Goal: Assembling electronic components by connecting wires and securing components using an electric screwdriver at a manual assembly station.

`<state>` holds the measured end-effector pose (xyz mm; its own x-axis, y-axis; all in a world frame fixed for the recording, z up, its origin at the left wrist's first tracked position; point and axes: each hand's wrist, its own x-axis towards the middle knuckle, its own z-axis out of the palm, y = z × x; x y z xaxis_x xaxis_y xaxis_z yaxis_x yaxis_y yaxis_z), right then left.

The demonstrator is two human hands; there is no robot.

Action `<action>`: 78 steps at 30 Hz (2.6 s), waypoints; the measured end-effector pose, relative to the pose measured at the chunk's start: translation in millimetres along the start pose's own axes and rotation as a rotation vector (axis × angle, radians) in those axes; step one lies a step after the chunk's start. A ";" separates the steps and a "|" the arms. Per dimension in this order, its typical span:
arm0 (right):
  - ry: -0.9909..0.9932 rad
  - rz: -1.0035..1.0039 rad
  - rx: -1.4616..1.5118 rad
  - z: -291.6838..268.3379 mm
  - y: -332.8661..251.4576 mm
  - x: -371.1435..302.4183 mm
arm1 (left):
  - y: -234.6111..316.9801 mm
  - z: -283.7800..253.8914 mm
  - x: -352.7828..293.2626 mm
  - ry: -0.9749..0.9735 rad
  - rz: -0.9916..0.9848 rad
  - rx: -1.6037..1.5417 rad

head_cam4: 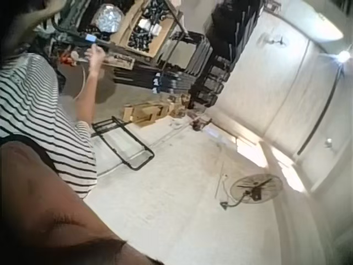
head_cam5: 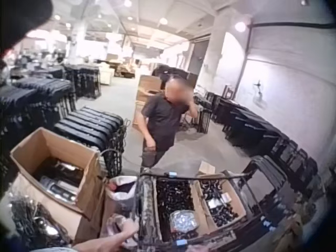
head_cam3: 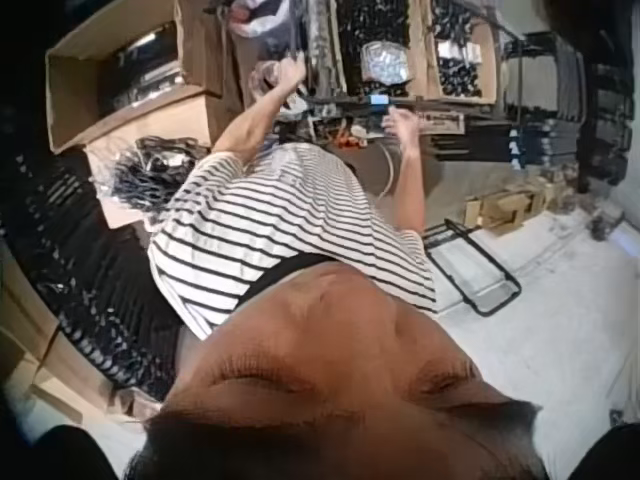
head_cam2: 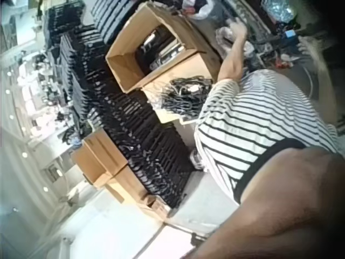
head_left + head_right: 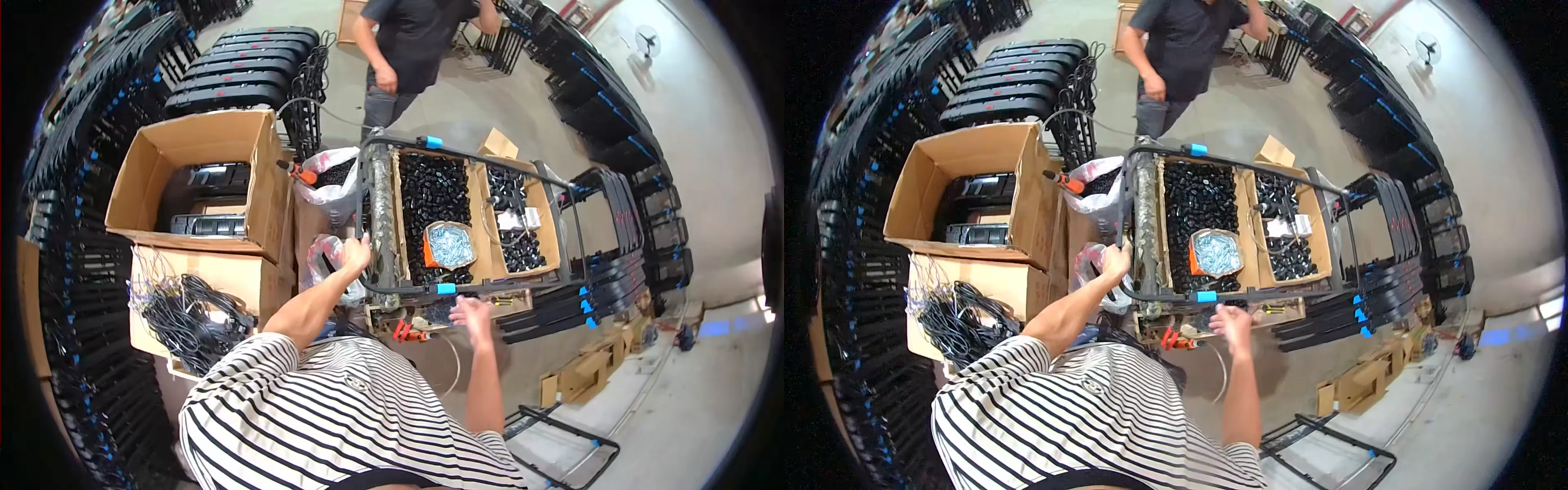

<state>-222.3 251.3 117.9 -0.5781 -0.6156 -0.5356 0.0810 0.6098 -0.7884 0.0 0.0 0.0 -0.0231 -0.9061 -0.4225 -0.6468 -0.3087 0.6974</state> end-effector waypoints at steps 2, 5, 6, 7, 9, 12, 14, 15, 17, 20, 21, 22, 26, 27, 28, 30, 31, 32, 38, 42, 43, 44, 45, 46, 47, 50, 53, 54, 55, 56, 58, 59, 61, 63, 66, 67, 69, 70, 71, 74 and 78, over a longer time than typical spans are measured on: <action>-0.060 -0.013 0.053 0.1 4.2 -32.5 | -3.8 22.3 -25.5 -0.025 -0.025 -0.029; -0.173 -0.086 0.094 75.1 -13.2 -2.6 | -27.0 -8.0 37.3 0.036 -0.025 -0.037; -0.198 -0.108 0.075 70.9 -10.4 -7.1 | -31.8 1.9 24.7 0.029 -0.029 -0.044; -0.249 -0.134 0.066 84.7 -10.5 -7.6 | -29.5 -12.4 18.3 -0.106 0.037 -0.032; -0.292 -0.163 0.091 85.6 -10.2 -13.0 | -49.2 -17.6 7.2 -0.198 0.214 0.047; -0.325 -0.174 0.028 80.0 28.7 2.6 | -80.2 -74.0 -27.2 0.083 0.311 -0.015; -0.374 -0.140 0.004 92.5 35.7 -3.3 | -84.9 -163.6 -59.6 -0.216 0.477 -0.157; -0.429 -0.137 -0.072 97.4 29.2 -11.1 | -97.3 -196.3 -68.8 -0.162 0.248 -0.255; -0.502 -0.138 -0.213 100.6 20.5 -22.8 | -110.5 -257.5 -96.4 0.289 -0.018 -0.126; -0.584 -0.165 -0.249 110.3 15.0 -19.3 | -201.7 -306.3 -56.6 0.734 -0.306 0.177; -0.612 -0.177 -0.261 113.8 13.0 -18.5 | -215.1 -315.5 -52.4 0.745 -0.383 0.249; -0.614 -0.185 -0.266 114.8 9.3 -15.2 | -221.5 -313.4 -45.2 0.750 -0.385 0.240; -0.599 -0.265 -0.303 122.7 -4.1 -15.6 | -234.3 -309.2 -36.8 0.694 -0.503 0.132; -0.598 -0.301 -0.315 123.1 -8.0 -16.7 | -231.1 -308.8 -42.2 0.696 -0.392 -0.119; -0.597 -0.336 -0.329 123.3 -11.9 -18.0 | -228.4 -306.6 -49.5 0.687 -0.278 -0.367; -0.587 -0.374 -0.336 123.6 -16.9 -19.8 | -208.1 -294.3 -72.3 0.612 -0.142 -0.804; -0.594 -0.364 -0.326 123.3 -18.1 -20.6 | -190.9 -285.6 -91.3 0.550 -0.123 -0.994; -0.611 -0.355 -0.316 126.1 -19.1 -22.8 | -177.2 -277.7 -106.9 0.551 -0.116 -0.990; -0.743 -0.499 -0.391 149.7 -29.0 -38.2 | -166.9 -266.9 -113.8 0.388 -0.177 -1.612; -0.802 -0.475 -0.408 162.5 -43.7 -54.2 | -177.2 -307.7 -92.3 0.961 0.010 -0.643; -0.805 -0.520 -0.435 168.3 -50.0 -55.7 | -171.7 -324.1 -95.4 1.097 0.032 -0.313; -0.825 -0.564 -0.470 168.6 -52.6 -59.6 | -189.0 -337.6 -91.6 1.115 0.018 -0.313; -0.847 -0.608 -0.505 167.0 -53.4 -62.9 | -210.0 -353.6 -84.1 1.126 -0.113 -0.151; -0.871 -0.614 -0.514 163.2 -49.7 -66.0 | -233.1 -360.7 -85.0 1.129 -0.246 0.011; -0.865 -0.634 -0.511 163.4 -50.0 -60.9 | -219.1 -368.3 -87.3 1.131 -0.227 0.010; -0.822 -0.656 -0.470 164.1 -49.2 -57.5 | -160.7 -376.8 -125.9 1.023 -0.079 -0.107; -0.845 -0.674 -0.334 166.3 -66.0 -58.4 | -97.1 -355.8 -183.8 0.750 0.221 -0.276; -0.889 -0.668 -0.269 169.4 -77.0 -61.1 | -81.2 -345.9 -192.0 0.628 0.312 -0.317; -0.918 -0.660 -0.205 173.7 -93.8 -64.0 | -61.6 -335.5 -200.1 0.524 0.411 -0.358; -0.936 -0.689 -0.095 180.7 -116.3 -75.7 | -42.8 -323.5 -207.8 0.414 0.502 -0.402; -0.984 -0.700 0.174 194.0 -163.0 -99.9 | -8.2 -287.0 -220.7 0.154 0.499 -0.630; -1.019 -0.685 0.345 197.2 -179.2 -105.2 | 4.6 -270.6 -221.7 -0.041 0.444 -0.847; -1.019 -0.744 0.391 194.9 -193.6 -99.1 | 19.4 -238.5 -216.5 -0.295 0.435 -0.927; -0.786 -0.922 0.310 177.1 -204.0 -93.2 | 35.2 -209.6 -209.7 -0.688 0.399 -1.078; -0.386 -1.231 0.102 153.0 -209.0 -88.7 | 62.9 -175.3 -204.2 -0.726 0.342 -1.098; -0.267 -1.332 0.087 144.9 -207.6 -86.9 | 73.0 -164.7 -203.6 -0.725 0.316 -1.111; -0.018 -1.519 0.044 128.3 -202.4 -84.5 | 95.3 -144.6 -205.4 -0.683 0.283 -1.114; 0.016 -1.502 0.040 122.7 -197.7 -84.7 | 106.1 -135.2 -208.1 -0.609 0.257 -1.124; -0.075 -1.300 0.333 118.7 -192.4 -85.9 | 113.6 -124.6 -210.7 -0.536 0.231 -1.130; -0.163 -0.832 0.945 92.9 -186.7 -79.4 | 122.6 -80.7 -216.2 -0.833 0.213 -1.052; 0.239 -0.752 1.196 -43.8 -225.8 -10.4 | 138.7 -38.6 -246.2 -1.340 0.265 -0.751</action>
<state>-270.1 141.9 314.7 -0.9004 -0.4270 0.0840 0.2528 -0.6704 -0.6976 -54.5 169.1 223.1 -0.9738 -0.1721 -0.1487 -0.0081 -0.6270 0.7790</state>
